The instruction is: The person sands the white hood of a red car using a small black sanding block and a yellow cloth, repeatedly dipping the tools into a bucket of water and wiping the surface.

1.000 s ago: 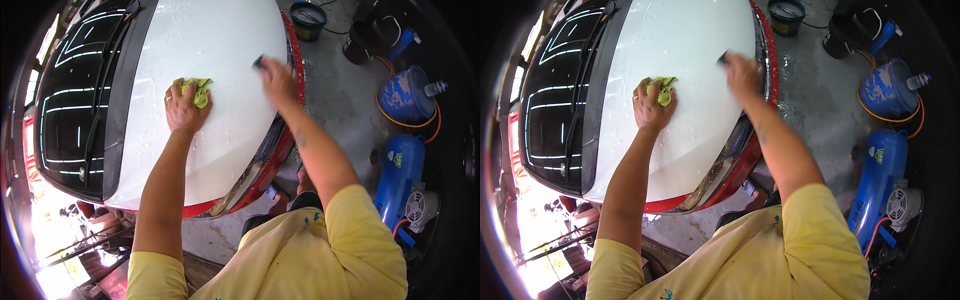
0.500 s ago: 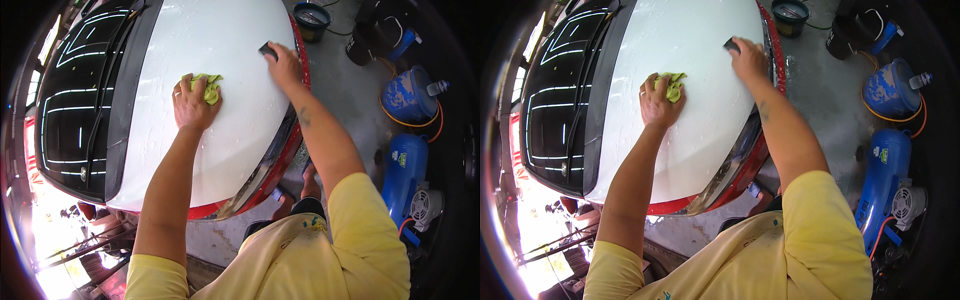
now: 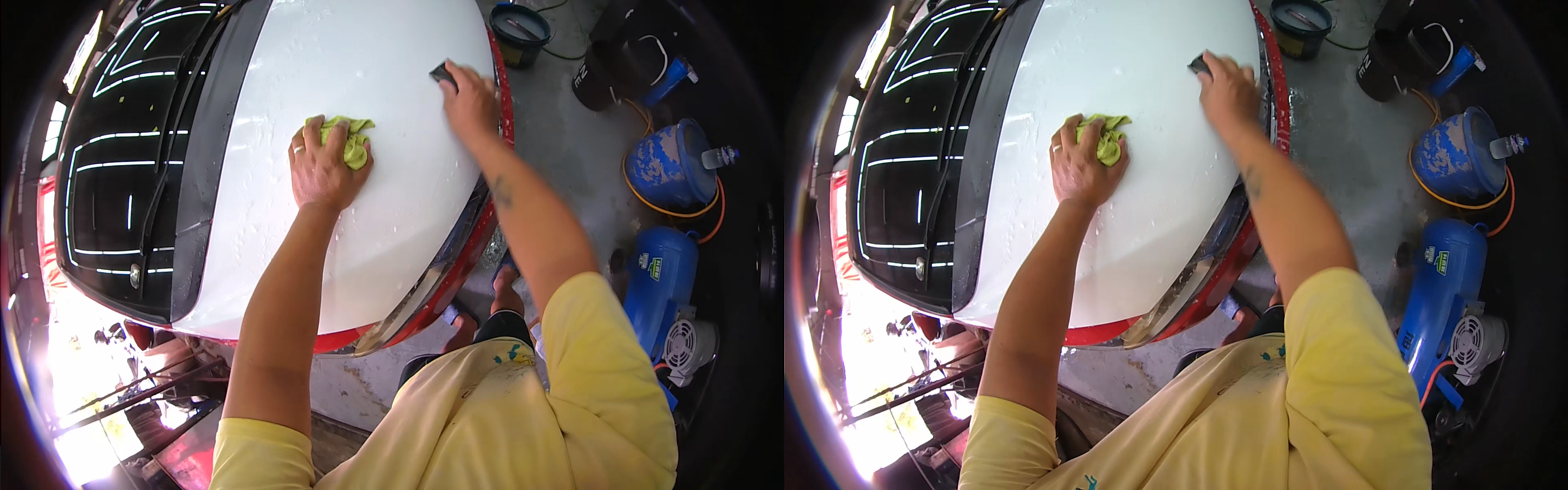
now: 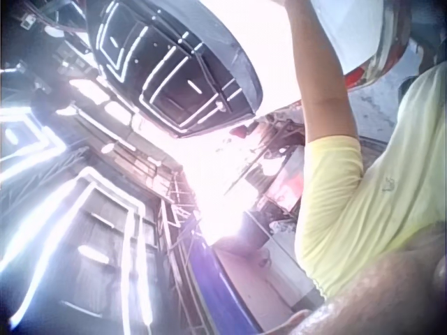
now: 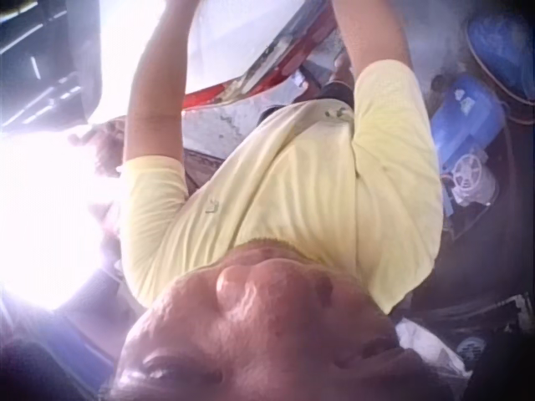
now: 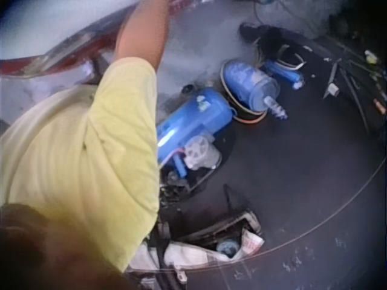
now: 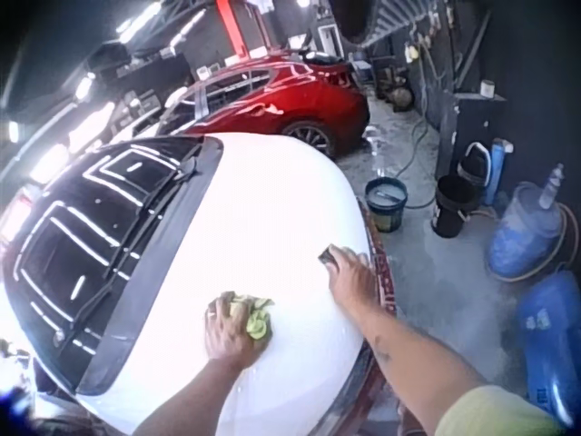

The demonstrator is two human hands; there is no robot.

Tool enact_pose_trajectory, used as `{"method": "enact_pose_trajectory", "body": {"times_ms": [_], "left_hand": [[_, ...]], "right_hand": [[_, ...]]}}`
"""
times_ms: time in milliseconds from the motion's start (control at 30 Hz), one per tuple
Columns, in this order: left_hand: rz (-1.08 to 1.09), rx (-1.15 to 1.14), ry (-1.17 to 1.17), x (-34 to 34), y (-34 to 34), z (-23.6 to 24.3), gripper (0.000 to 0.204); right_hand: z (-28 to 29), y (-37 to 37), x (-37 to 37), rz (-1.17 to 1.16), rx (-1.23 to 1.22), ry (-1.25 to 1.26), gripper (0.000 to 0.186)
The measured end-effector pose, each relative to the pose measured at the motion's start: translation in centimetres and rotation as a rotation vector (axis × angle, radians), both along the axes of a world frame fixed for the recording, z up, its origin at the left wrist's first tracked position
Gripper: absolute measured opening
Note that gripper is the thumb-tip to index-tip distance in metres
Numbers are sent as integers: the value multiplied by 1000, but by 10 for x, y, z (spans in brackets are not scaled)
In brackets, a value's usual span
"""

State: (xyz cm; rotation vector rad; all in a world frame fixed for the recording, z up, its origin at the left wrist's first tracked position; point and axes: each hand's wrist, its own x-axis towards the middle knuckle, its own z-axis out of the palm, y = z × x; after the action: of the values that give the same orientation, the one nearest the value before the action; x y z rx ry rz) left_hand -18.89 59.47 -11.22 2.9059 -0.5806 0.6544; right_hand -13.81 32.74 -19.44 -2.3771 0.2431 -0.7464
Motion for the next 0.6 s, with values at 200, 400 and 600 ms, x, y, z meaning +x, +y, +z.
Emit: {"method": "enact_pose_trajectory", "body": {"times_ms": [200,400,600], "left_hand": [[43,16,-4,-10,24,-2,50],[10,23,10,0,4,-1,49],[53,50,26,-5,19,-7,48]], "right_hand": [[-15,97,-210,440,-1,17,36],[-17,-35,-29,-119,183,130,38],[-79,79,-217,71,139,-74,44]]}}
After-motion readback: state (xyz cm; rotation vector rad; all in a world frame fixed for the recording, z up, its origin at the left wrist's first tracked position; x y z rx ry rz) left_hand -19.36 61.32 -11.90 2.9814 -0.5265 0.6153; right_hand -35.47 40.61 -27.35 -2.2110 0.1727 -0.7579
